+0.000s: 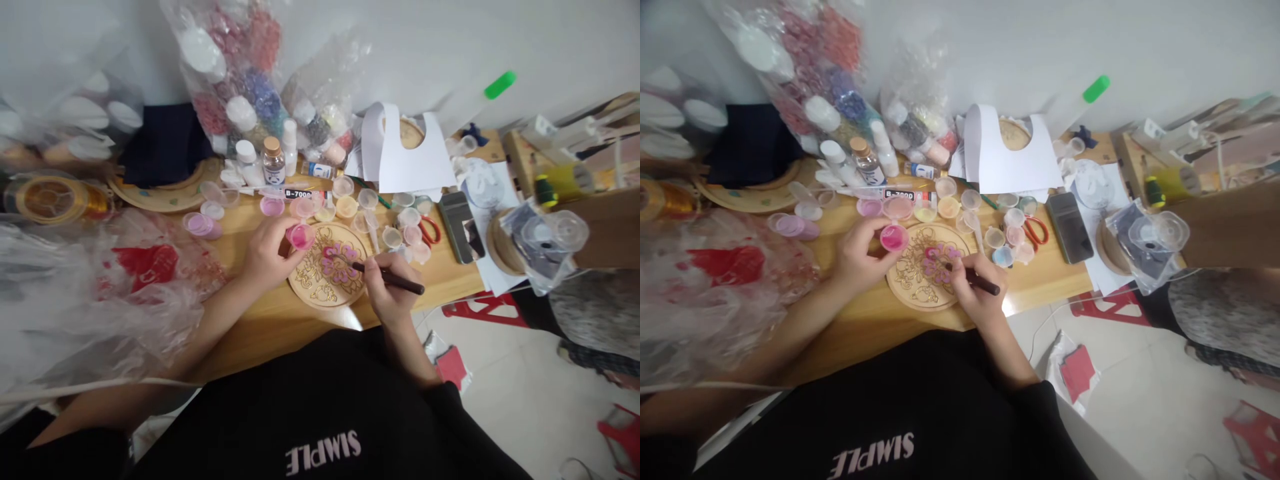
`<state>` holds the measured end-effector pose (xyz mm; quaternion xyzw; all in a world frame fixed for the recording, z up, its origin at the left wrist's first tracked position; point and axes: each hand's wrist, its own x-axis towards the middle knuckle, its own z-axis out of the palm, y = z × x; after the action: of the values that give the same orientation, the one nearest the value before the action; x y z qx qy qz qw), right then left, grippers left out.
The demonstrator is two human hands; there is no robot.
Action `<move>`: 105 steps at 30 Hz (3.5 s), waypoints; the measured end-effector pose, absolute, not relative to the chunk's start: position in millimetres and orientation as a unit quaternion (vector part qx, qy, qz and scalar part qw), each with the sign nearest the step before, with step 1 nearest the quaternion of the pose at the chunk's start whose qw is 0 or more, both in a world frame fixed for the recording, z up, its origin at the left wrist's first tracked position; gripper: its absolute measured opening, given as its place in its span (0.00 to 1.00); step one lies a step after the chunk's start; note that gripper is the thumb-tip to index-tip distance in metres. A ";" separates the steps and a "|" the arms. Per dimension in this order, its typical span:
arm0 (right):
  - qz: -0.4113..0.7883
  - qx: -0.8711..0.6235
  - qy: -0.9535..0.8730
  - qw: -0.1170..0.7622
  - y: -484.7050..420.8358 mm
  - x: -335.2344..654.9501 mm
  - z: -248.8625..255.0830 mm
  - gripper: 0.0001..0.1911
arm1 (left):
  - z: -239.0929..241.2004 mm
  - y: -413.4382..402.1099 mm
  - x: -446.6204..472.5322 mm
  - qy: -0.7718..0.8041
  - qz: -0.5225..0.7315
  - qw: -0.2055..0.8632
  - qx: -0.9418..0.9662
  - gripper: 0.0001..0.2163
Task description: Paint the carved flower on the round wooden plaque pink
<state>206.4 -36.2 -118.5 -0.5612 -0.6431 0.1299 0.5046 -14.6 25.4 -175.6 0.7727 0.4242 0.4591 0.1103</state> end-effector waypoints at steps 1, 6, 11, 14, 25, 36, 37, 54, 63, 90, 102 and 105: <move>0.140 -0.563 -0.629 0.517 -36.8 207.0 -119.8 0.17 | -176.0 25.5 -14.6 0.427 0.457 0.111 0.772 0.08; 0.235 -0.577 -0.502 0.600 -38.2 206.0 -122.7 0.19 | -176.8 26.0 -13.9 0.410 0.475 0.122 0.769 0.10; 0.309 -0.539 -0.507 0.597 -36.2 198.6 -116.4 0.16 | -178.4 27.1 -12.9 0.395 0.485 0.123 0.770 0.11; 0.319 -0.523 -0.558 0.560 -34.8 193.7 -113.9 0.12 | -181.5 28.1 -12.9 0.394 0.488 0.122 0.769 0.11; 0.271 -0.530 -0.656 0.464 -22.6 177.5 -101.9 0.08 | -177.6 29.3 -13.1 0.381 0.495 0.093 0.775 0.07; 0.436 -0.552 -0.471 0.532 -7.7 176.5 -121.9 0.15 | -177.2 29.2 -14.7 0.386 0.493 0.084 0.775 0.09; 0.439 -0.549 -0.464 0.539 -7.6 177.0 -123.0 0.16 | -177.9 28.6 -14.7 0.392 0.486 0.085 0.776 0.09; 0.378 -0.552 -0.480 0.568 -16.1 184.4 -115.2 0.12 | -179.5 25.5 -15.7 0.404 0.492 0.113 0.763 0.12; 0.253 -0.522 -0.694 0.427 -24.3 174.3 -86.5 0.02 | -180.8 27.7 -13.8 0.398 0.498 0.108 0.763 0.11; 0.419 -0.564 -0.499 0.507 -9.3 175.2 -107.3 0.12 | -179.7 28.5 -13.0 0.379 0.502 0.098 0.771 0.11; 0.501 -0.552 -0.348 0.569 -4.7 179.4 -114.3 0.09 | -181.3 27.7 -13.3 0.392 0.490 0.107 0.771 0.08; 0.507 -0.546 -0.345 0.571 -5.6 180.3 -113.2 0.09 | -182.3 27.6 -13.3 0.389 0.499 0.104 0.767 0.08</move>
<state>180.3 -5.6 -113.2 -0.5459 -0.3446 0.5070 0.5712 -13.3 27.6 -182.3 0.7668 0.3895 0.4995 0.1038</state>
